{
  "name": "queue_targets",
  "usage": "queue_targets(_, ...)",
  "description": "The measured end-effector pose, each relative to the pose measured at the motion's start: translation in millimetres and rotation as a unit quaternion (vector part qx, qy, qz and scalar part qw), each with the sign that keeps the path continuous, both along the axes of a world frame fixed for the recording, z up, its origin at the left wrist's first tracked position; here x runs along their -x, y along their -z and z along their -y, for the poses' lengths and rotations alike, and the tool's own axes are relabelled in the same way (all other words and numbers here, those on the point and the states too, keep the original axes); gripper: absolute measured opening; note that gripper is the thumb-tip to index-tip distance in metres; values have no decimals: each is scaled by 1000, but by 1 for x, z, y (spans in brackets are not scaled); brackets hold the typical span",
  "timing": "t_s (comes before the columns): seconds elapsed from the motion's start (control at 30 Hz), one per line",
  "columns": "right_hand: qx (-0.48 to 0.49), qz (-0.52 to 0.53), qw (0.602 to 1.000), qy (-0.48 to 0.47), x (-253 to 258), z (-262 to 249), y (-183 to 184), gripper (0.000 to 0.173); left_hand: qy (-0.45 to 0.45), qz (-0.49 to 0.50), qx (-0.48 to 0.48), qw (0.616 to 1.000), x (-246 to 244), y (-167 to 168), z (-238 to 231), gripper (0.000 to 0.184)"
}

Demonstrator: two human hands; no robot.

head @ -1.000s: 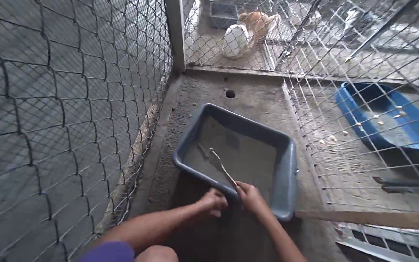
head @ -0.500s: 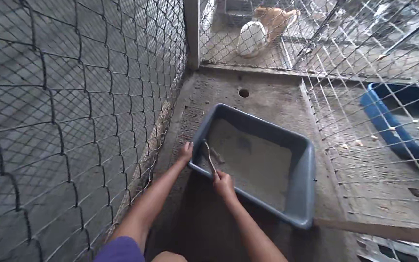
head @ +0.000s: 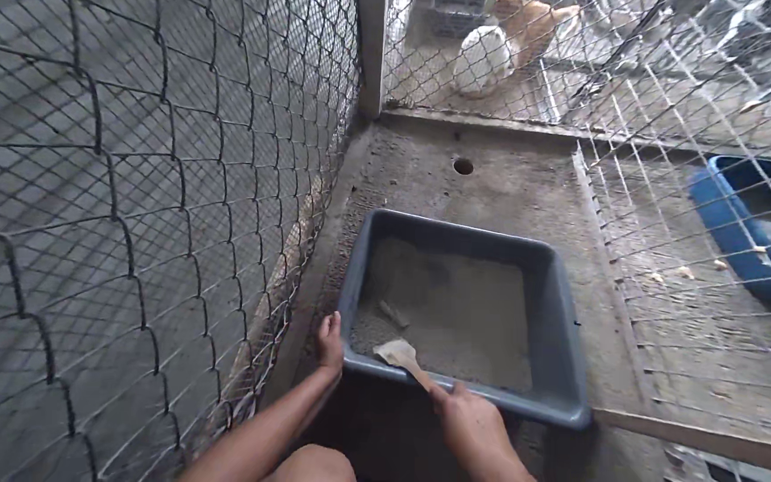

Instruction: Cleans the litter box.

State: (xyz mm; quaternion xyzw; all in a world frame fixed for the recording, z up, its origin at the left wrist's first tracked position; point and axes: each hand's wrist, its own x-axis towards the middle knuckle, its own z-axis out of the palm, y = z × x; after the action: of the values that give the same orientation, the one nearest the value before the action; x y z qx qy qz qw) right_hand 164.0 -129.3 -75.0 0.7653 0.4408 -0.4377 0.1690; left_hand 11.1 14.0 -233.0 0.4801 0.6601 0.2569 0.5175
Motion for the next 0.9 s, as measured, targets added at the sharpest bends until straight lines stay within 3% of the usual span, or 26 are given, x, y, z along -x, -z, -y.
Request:
queue_targets(0.13, -43, 1, 999, -7, 21, -18, 62, 47, -8, 35, 17, 999, -2, -2, -2, 39)
queue_targets(0.23, -69, 41, 997, 1, 41, -51, 88, 45, 12, 25, 8, 1000, -3, 0, -14, 39)
queue_targets(0.3, -87, 55, 994, 40, 26, -76, 100, 47, 31, 31, 5, 999, -15, -1, -31, 40)
queue_targets(0.4, -117, 39, 984, 130, -10, -108, 102, 46, 22, 56, 4, 998, -47, -2, -56, 40)
queue_targets(0.47, -120, 20, 976, 180, -30, -112, 82, 40, 21, 79, 39, 996, -67, -6, -31, 43)
queue_targets(0.57, -53, 51, 988, 134, -40, -79, 29, 33, 102, 100, 145, 979, -73, -9, 45, 48)
queue_targets(0.63, -27, 74, 994, 72, -42, -44, 18, 38, 130, 116, 186, 967, -76, -4, 64, 49)
queue_targets(0.7, -19, 77, 997, 16, -45, -20, 29, 46, 139, 96, 204, 964, -83, -2, 50, 60)
queue_targets(0.77, -23, 77, 997, -22, -49, -13, 48, 45, 212, 23, 180, 960, -85, 3, 30, 72)
queue_targets(0.9, -61, 56, 997, 4, -48, -44, 93, 44, 305, -51, 144, 940, -81, 8, 22, 79)
